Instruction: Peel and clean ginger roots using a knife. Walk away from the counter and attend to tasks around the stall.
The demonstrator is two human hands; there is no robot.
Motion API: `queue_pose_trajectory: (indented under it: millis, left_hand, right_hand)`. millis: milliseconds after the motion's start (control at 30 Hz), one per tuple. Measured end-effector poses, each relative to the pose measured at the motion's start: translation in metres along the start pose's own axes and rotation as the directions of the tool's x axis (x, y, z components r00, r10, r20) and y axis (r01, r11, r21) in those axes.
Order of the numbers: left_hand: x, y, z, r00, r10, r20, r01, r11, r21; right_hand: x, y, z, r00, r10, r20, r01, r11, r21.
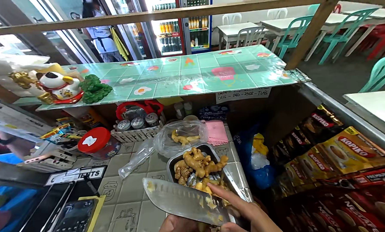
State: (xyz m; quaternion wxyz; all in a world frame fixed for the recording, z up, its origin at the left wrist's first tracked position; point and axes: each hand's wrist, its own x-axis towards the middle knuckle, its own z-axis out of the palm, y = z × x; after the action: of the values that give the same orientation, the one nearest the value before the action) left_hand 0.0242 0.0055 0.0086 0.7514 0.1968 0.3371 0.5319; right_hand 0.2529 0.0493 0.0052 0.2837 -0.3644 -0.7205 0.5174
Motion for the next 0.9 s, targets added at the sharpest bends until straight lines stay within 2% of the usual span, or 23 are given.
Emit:
queue_pose_trajectory:
  millis: [200, 267, 367, 467, 567, 667, 733, 767, 833, 900]
  left_hand:
    - [-0.001, 0.006, 0.005, 1.0, -0.02, -0.003, 0.021, 0.997, 0.078]
    - [-0.001, 0.007, 0.003, 0.999, -0.041, 0.023, 0.038, 0.994, 0.101]
    - [0.005, 0.008, -0.005, 0.994, -0.085, 0.076, 0.071, 0.984, 0.164]
    - [0.011, 0.008, -0.015, 0.986, -0.098, 0.134, 0.074, 0.983, 0.169]
    - [0.012, 0.006, -0.011, 0.989, -0.032, 0.141, 0.002, 0.978, 0.208]
    - [0.012, 0.005, -0.004, 0.981, 0.095, 0.168, -0.151, 0.918, 0.367]
    - [0.014, 0.004, -0.006, 0.968, 0.129, 0.214, -0.209, 0.888, 0.41]
    - [0.014, 0.004, -0.007, 0.97, 0.109, 0.218, -0.187, 0.907, 0.377]
    - [0.015, 0.005, -0.007, 0.985, 0.001, 0.172, -0.042, 0.971, 0.234]
    - [0.018, 0.008, -0.007, 0.99, -0.078, 0.116, 0.058, 0.984, 0.168]
  right_hand:
    - [-0.001, 0.0, -0.001, 0.999, 0.023, -0.022, -0.022, 0.998, 0.055]
    - [-0.001, -0.001, -0.004, 0.999, 0.014, 0.029, -0.02, 0.979, 0.201]
    - [-0.001, 0.004, -0.006, 0.989, -0.02, 0.145, -0.047, 0.894, 0.446]
    - [0.0, 0.007, -0.008, 0.982, -0.024, 0.188, -0.078, 0.852, 0.518]
    - [0.0, 0.006, -0.006, 0.985, 0.004, 0.171, -0.098, 0.831, 0.548]
    - [-0.001, 0.007, -0.004, 0.989, 0.046, 0.139, -0.121, 0.796, 0.594]
    - [-0.002, 0.01, -0.002, 0.99, 0.061, 0.13, -0.131, 0.753, 0.645]
    - [-0.002, 0.011, -0.001, 0.99, 0.065, 0.129, -0.135, 0.738, 0.662]
    - [-0.003, 0.013, 0.0, 0.99, 0.074, 0.124, -0.138, 0.737, 0.661]
    - [-0.004, 0.013, 0.001, 0.989, 0.094, 0.113, -0.145, 0.749, 0.647]
